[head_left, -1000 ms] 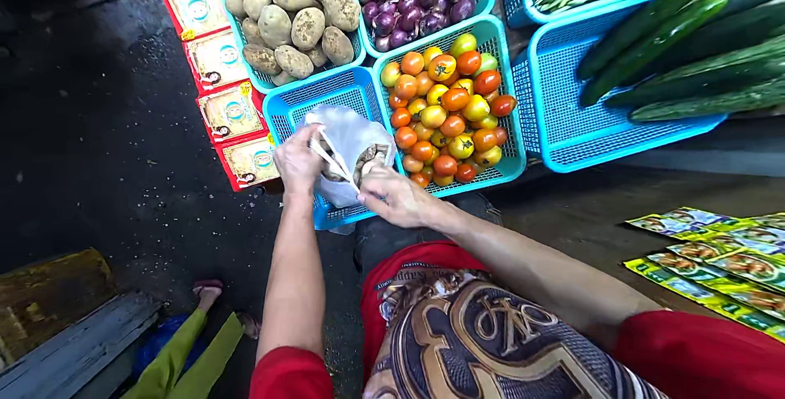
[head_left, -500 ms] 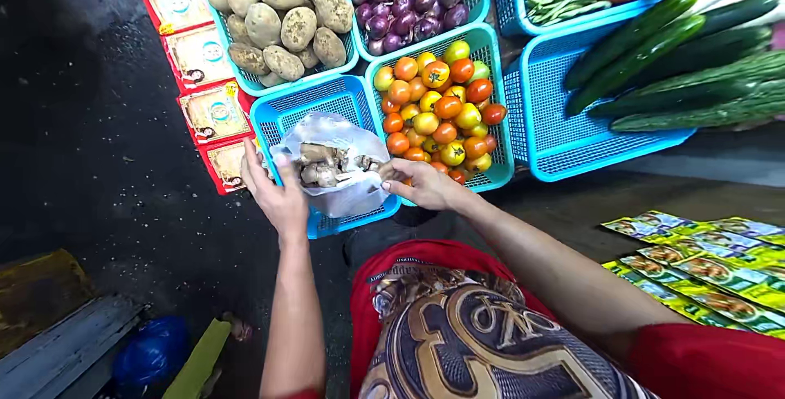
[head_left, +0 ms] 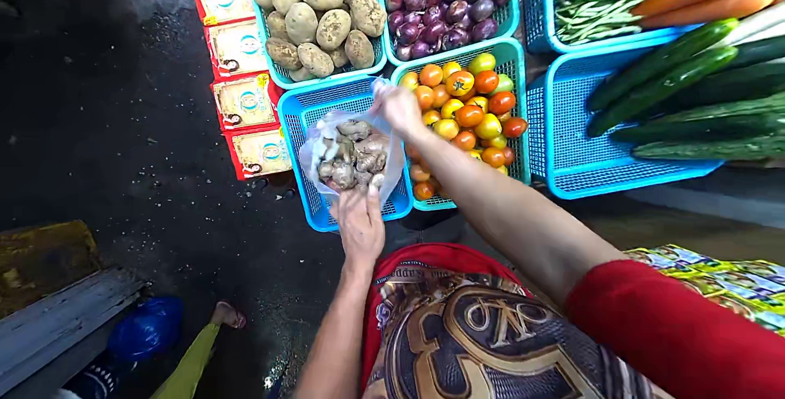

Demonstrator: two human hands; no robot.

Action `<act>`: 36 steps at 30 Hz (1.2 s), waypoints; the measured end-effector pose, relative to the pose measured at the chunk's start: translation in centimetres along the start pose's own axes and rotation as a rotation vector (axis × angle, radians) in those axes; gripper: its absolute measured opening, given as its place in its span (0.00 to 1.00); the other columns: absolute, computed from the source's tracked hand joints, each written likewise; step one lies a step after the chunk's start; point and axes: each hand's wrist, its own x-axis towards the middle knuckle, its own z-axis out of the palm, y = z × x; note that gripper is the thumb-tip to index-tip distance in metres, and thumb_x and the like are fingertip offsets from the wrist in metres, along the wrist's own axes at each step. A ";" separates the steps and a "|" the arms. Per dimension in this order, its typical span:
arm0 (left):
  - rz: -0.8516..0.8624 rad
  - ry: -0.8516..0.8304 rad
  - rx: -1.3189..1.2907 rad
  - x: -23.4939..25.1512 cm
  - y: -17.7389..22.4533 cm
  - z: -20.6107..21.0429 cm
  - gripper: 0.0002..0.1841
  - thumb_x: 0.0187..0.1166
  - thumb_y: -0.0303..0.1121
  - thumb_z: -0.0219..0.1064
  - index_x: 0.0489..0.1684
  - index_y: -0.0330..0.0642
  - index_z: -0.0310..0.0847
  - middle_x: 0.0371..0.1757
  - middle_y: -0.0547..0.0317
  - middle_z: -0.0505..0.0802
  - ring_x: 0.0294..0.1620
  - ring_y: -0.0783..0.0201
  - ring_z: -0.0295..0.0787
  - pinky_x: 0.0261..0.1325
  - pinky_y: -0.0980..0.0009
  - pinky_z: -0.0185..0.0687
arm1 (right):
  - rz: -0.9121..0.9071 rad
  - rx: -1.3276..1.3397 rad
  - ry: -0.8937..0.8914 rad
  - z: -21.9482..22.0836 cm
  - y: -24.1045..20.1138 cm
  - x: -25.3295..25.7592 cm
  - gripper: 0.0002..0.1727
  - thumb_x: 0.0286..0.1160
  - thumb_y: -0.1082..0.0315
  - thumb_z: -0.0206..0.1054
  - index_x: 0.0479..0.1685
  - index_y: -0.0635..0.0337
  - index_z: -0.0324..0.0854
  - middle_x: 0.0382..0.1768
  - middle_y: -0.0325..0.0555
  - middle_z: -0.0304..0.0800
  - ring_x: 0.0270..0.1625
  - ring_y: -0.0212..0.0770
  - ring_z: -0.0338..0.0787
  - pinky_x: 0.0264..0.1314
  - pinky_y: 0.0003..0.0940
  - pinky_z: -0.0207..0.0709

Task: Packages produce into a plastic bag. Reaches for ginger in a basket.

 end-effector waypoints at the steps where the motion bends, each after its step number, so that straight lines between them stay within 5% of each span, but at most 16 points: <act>1: 0.020 -0.002 -0.014 -2.0 -0.6 0.5 0.30 0.91 0.45 0.47 0.18 0.40 0.85 0.28 0.55 0.89 0.47 0.52 0.88 0.65 0.46 0.70 | 0.163 0.118 0.069 -0.6 -0.4 1.8 0.29 0.96 0.53 0.41 0.51 0.67 0.84 0.43 0.52 0.93 0.46 0.43 0.94 0.55 0.45 0.87; 3: 0.034 -0.018 -0.064 -5.3 -2.4 1.0 0.27 0.90 0.43 0.50 0.23 0.41 0.90 0.40 0.54 0.95 0.61 0.51 0.88 0.75 0.46 0.68 | 0.284 0.054 0.064 -1.3 -0.9 3.6 0.29 0.95 0.50 0.45 0.51 0.67 0.84 0.51 0.57 0.88 0.53 0.50 0.89 0.59 0.53 0.80; 6: -0.014 -0.060 -0.244 -7.4 -4.8 1.0 0.20 0.89 0.41 0.54 0.40 0.40 0.93 0.60 0.49 0.94 0.77 0.48 0.80 0.84 0.49 0.68 | 0.101 -0.152 0.146 -3.2 -0.9 3.4 0.23 0.92 0.51 0.53 0.66 0.61 0.80 0.61 0.58 0.87 0.65 0.54 0.87 0.70 0.56 0.76; 9: -0.149 -0.137 -0.419 -6.3 -6.3 -0.3 0.20 0.90 0.40 0.54 0.59 0.33 0.87 0.56 0.50 0.94 0.61 0.63 0.90 0.69 0.62 0.85 | -0.292 -0.211 0.284 -2.7 -2.1 -0.6 0.22 0.86 0.57 0.62 0.69 0.61 0.77 0.57 0.51 0.88 0.57 0.42 0.90 0.63 0.39 0.84; 12: -0.348 -0.082 -0.605 -4.1 -6.9 -1.1 0.18 0.91 0.34 0.51 0.60 0.28 0.81 0.48 0.48 0.95 0.47 0.61 0.96 0.57 0.60 0.93 | -0.464 -0.249 -0.001 1.5 -3.0 -6.1 0.15 0.80 0.68 0.65 0.61 0.65 0.83 0.55 0.55 0.90 0.55 0.46 0.92 0.63 0.45 0.87; 14: -0.395 0.045 -0.503 -2.2 -6.6 -1.8 0.15 0.88 0.33 0.58 0.59 0.31 0.82 0.45 0.49 0.94 0.44 0.60 0.95 0.53 0.59 0.92 | -0.335 -0.376 -0.177 5.2 -1.7 -6.2 0.30 0.73 0.60 0.74 0.76 0.59 0.77 0.69 0.58 0.83 0.70 0.56 0.85 0.73 0.57 0.79; 16: -0.421 0.113 -0.350 0.0 -6.5 -2.7 0.18 0.84 0.35 0.66 0.67 0.36 0.79 0.54 0.47 0.91 0.50 0.58 0.91 0.55 0.57 0.88 | -0.241 -0.513 -0.187 8.0 0.1 -4.8 0.48 0.65 0.44 0.80 0.87 0.55 0.67 0.79 0.64 0.72 0.80 0.65 0.73 0.80 0.65 0.68; 19: -0.327 0.071 -0.145 3.4 -7.3 -3.6 0.24 0.81 0.36 0.71 0.74 0.41 0.76 0.66 0.46 0.86 0.58 0.55 0.88 0.58 0.56 0.87 | -0.264 -0.634 -0.127 9.4 0.7 -3.5 0.46 0.65 0.32 0.74 0.83 0.47 0.72 0.79 0.67 0.70 0.83 0.70 0.67 0.83 0.70 0.59; 22: -0.155 -0.022 -0.027 5.2 -7.6 -3.2 0.14 0.81 0.32 0.68 0.62 0.40 0.83 0.66 0.46 0.87 0.58 0.54 0.89 0.58 0.54 0.87 | -0.333 -0.456 -0.069 8.3 1.6 -2.7 0.27 0.79 0.46 0.69 0.75 0.43 0.82 0.71 0.53 0.85 0.79 0.63 0.75 0.79 0.67 0.65; 24: -0.120 -0.023 0.035 5.7 -7.6 -3.3 0.12 0.82 0.32 0.66 0.60 0.44 0.88 0.65 0.50 0.89 0.58 0.56 0.90 0.59 0.54 0.87 | -0.343 -0.300 -0.029 6.8 1.7 -2.9 0.22 0.85 0.53 0.64 0.67 0.57 0.85 0.60 0.55 0.91 0.68 0.58 0.88 0.73 0.60 0.77; 27: -0.220 0.027 0.050 6.6 -7.9 -4.5 0.23 0.88 0.36 0.60 0.81 0.49 0.77 0.84 0.55 0.79 0.74 0.56 0.84 0.72 0.51 0.81 | -0.304 -0.018 -0.002 3.0 0.3 -6.1 0.27 0.89 0.47 0.58 0.70 0.59 0.81 0.58 0.51 0.93 0.62 0.45 0.92 0.71 0.52 0.81; 29: -0.203 0.118 0.057 6.7 -6.8 -5.3 0.22 0.88 0.36 0.60 0.79 0.48 0.79 0.80 0.53 0.83 0.68 0.56 0.88 0.69 0.52 0.84 | -0.387 0.181 -0.003 -0.8 -0.5 -9.5 0.24 0.89 0.53 0.60 0.73 0.58 0.80 0.60 0.43 0.92 0.62 0.33 0.91 0.71 0.39 0.83; 31: -0.070 0.116 0.048 6.5 -4.8 -5.8 0.17 0.86 0.34 0.62 0.69 0.42 0.86 0.68 0.49 0.90 0.63 0.56 0.90 0.67 0.54 0.85 | -0.433 0.332 0.020 -5.0 -0.2 -12.1 0.22 0.87 0.57 0.61 0.71 0.60 0.80 0.59 0.40 0.92 0.60 0.30 0.91 0.68 0.37 0.86; 33: 0.033 -0.060 0.045 6.7 -2.8 -5.2 0.15 0.83 0.33 0.66 0.63 0.41 0.88 0.64 0.48 0.91 0.65 0.53 0.89 0.70 0.50 0.84 | -0.437 0.531 0.075 -9.0 1.6 -13.8 0.19 0.87 0.56 0.62 0.67 0.58 0.79 0.55 0.39 0.93 0.56 0.35 0.93 0.65 0.42 0.89; 36: 0.027 -0.380 0.246 8.0 -2.8 -3.2 0.25 0.77 0.46 0.74 0.72 0.54 0.85 0.70 0.47 0.89 0.74 0.43 0.81 0.78 0.37 0.71 | -0.394 0.789 0.236 -13.7 3.5 -16.0 0.17 0.88 0.50 0.60 0.62 0.51 0.76 0.50 0.38 0.93 0.52 0.39 0.94 0.61 0.45 0.90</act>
